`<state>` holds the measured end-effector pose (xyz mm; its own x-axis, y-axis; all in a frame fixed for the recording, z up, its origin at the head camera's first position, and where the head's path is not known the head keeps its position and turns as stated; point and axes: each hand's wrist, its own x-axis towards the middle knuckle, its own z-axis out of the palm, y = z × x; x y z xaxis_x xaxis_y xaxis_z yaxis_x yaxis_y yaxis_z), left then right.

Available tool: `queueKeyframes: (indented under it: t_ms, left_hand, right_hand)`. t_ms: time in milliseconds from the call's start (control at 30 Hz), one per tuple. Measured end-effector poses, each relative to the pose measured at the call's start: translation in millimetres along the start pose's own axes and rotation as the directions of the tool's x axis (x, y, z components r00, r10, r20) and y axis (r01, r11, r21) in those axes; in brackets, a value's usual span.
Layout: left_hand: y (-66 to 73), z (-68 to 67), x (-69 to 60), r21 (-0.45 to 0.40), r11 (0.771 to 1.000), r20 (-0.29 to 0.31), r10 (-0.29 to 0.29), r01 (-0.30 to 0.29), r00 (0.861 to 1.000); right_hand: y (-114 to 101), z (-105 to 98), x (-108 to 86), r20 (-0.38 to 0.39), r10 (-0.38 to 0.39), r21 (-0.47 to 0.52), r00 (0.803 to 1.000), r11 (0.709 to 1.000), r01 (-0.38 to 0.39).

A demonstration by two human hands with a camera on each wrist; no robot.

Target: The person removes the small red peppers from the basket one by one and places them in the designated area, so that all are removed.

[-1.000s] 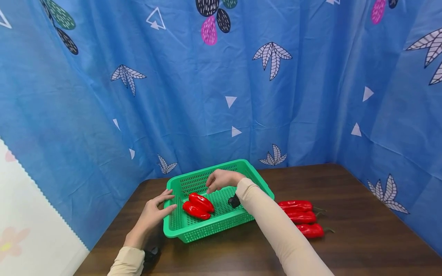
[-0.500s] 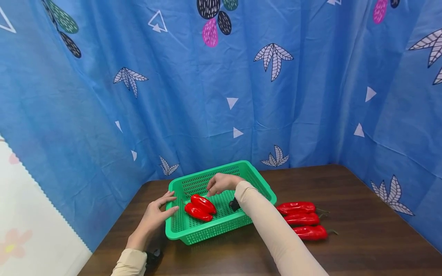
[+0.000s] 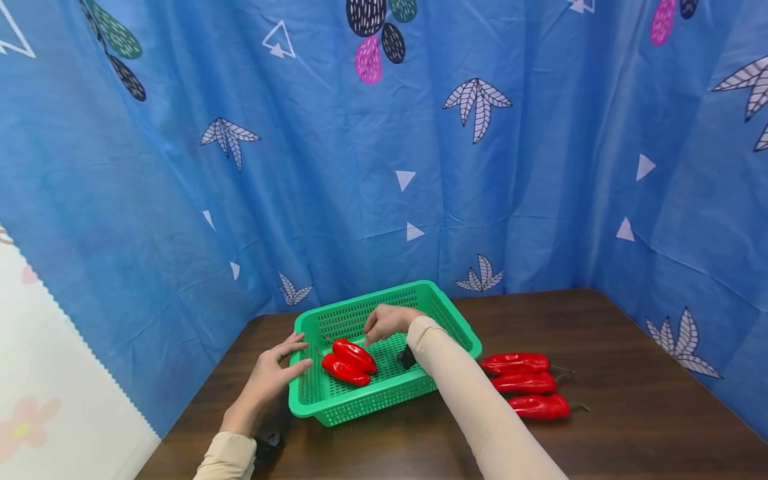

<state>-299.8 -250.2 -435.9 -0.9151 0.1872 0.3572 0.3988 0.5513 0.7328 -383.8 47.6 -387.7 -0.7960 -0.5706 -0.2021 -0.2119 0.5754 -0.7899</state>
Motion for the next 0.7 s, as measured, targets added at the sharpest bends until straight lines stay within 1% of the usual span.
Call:
queueKeyframes:
  t_ms: [200,367,600,700]
  left_hand:
    - [-0.7,-1.9,0.3,-0.006,1.000,0.008,-0.015,0.015,1.000]
    - [-2.2,-0.5,0.5,-0.006,1.000,0.003,-0.002,0.002,1.000]
    - [-1.1,-0.2,0.5,-0.017,1.000,0.007,-0.018,0.018,1.000]
    - [-0.6,-0.4,0.3,-0.013,1.000,0.011,-0.022,0.022,1.000]
  right_hand:
    - [-2,3,3.5,-0.006,-0.006,-0.041,1.000,0.999,0.006]
    - [-4,3,4.9,-0.004,-0.004,-0.043,1.000,0.999,0.004]
    - [0,-1,12.0,0.038,0.023,0.009,0.999,1.000,-0.024]
    - [1,-2,14.2,0.041,0.034,0.018,0.999,0.999,-0.035]
